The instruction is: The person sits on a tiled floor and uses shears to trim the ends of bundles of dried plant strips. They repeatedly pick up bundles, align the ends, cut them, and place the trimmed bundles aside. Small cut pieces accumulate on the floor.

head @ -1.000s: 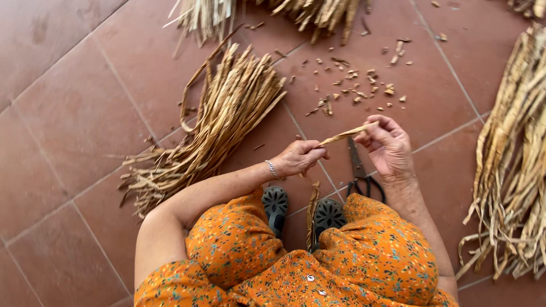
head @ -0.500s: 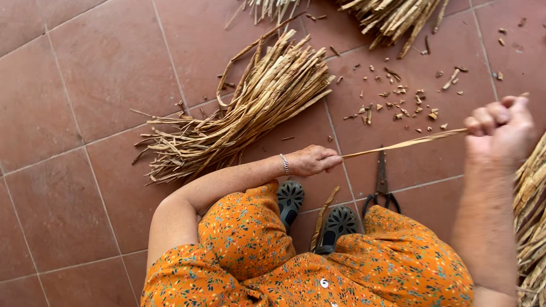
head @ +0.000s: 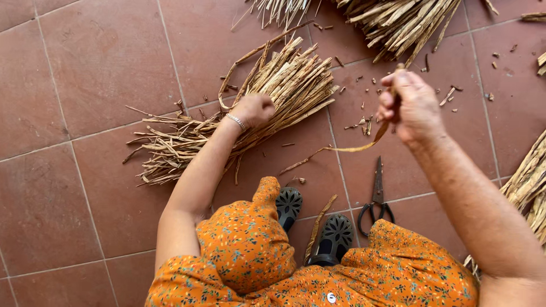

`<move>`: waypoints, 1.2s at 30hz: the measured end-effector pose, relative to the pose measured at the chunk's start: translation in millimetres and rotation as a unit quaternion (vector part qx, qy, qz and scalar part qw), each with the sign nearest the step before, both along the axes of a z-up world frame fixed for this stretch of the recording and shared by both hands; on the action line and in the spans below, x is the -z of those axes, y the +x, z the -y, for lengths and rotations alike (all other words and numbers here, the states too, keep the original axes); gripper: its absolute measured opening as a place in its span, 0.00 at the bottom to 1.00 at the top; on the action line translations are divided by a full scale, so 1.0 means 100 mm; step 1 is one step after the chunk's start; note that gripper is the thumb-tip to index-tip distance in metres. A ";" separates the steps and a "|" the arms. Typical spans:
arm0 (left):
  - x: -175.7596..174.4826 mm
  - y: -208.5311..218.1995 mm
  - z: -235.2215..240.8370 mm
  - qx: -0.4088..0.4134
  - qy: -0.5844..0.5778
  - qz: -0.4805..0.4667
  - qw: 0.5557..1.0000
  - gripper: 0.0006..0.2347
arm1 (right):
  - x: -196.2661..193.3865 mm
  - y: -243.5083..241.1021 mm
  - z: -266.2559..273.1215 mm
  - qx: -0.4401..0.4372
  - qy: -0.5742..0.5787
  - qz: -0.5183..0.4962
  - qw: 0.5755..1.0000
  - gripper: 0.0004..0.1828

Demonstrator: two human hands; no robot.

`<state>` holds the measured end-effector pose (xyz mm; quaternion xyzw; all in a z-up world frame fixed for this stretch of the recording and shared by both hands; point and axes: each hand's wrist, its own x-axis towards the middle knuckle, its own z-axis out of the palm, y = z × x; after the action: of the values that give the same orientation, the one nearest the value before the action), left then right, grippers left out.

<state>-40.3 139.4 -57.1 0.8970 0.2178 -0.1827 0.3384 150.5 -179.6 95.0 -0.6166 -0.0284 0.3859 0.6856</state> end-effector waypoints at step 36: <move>-0.47 0.13 0.73 -0.200 -0.412 0.269 0.847 0.06 | 0.45 -0.08 -0.22 0.039 0.110 -0.077 0.990 0.13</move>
<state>-27.4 66.5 -10.2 0.6265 0.1972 0.0646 0.7513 142.8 -157.9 50.0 -0.5068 0.0063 0.3993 0.7640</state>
